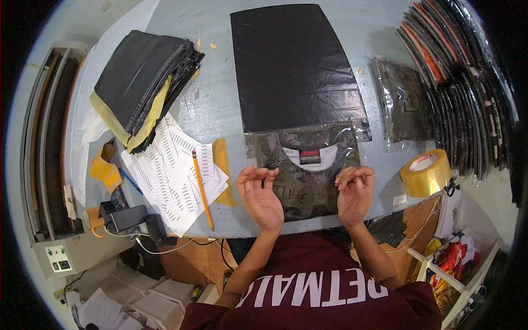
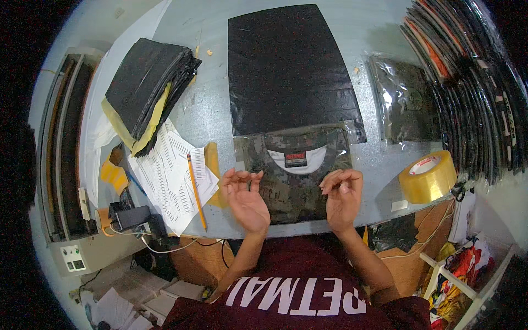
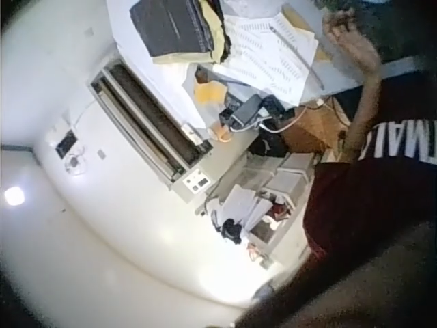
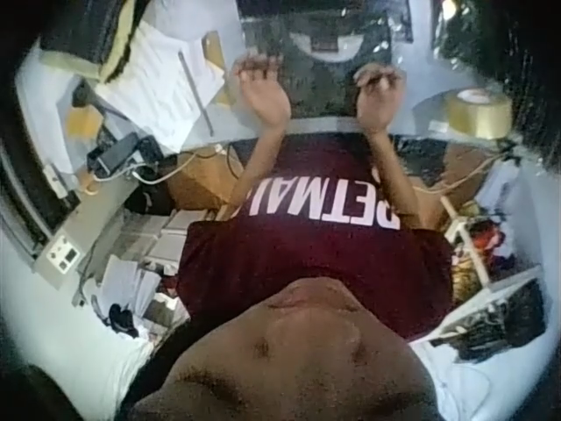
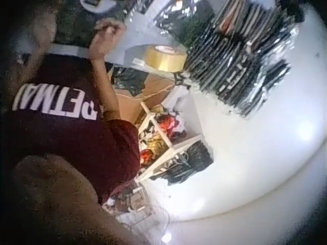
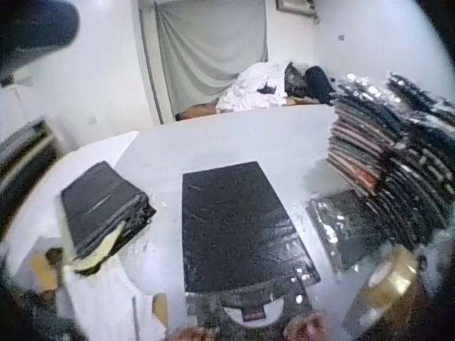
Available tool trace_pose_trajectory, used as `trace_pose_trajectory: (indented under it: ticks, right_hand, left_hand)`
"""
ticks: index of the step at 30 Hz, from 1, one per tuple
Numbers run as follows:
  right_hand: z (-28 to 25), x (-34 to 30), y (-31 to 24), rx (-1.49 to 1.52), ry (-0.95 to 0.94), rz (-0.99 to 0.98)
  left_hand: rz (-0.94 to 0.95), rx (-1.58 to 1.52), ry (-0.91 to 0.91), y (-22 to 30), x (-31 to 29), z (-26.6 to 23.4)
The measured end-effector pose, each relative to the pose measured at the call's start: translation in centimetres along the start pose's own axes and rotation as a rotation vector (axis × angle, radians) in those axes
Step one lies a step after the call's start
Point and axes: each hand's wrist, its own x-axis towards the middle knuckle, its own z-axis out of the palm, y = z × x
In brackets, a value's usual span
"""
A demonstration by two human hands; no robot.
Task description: Packaging a t-shirt into a black shipping bag and sealing it with tape.
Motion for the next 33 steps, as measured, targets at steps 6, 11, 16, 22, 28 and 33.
trace_pose_trajectory:
  ticks: [6,11,16,22,28,33]
  right_hand:
    - [-0.8,0.8,-2.2,-0.513,-0.361,0.099]
    - [-1.0,0.5,-3.3,-1.142,-0.853,-0.125]
    - [-2.5,2.0,-6.1,-1.436,-0.946,-0.021]
    - [-4.9,3.0,-7.3,-1.336,-1.003,0.199]
    - [-5.1,3.4,-7.8,-1.189,-0.993,0.282]
    - [-3.7,2.8,-7.9,-1.196,-0.896,0.233]
  left_hand:
    - [-0.125,0.559,-0.343,1.5,0.2,0.3]
    - [0.270,1.156,-0.922,1.6,0.5,1.0]
    - [0.165,1.223,-1.115,2.8,1.0,1.1]
    - [0.073,1.251,-1.263,3.2,1.5,0.7]
    - [0.089,1.248,-1.308,3.6,1.3,1.5]
    - [0.196,1.345,-0.916,1.6,-1.6,3.6]
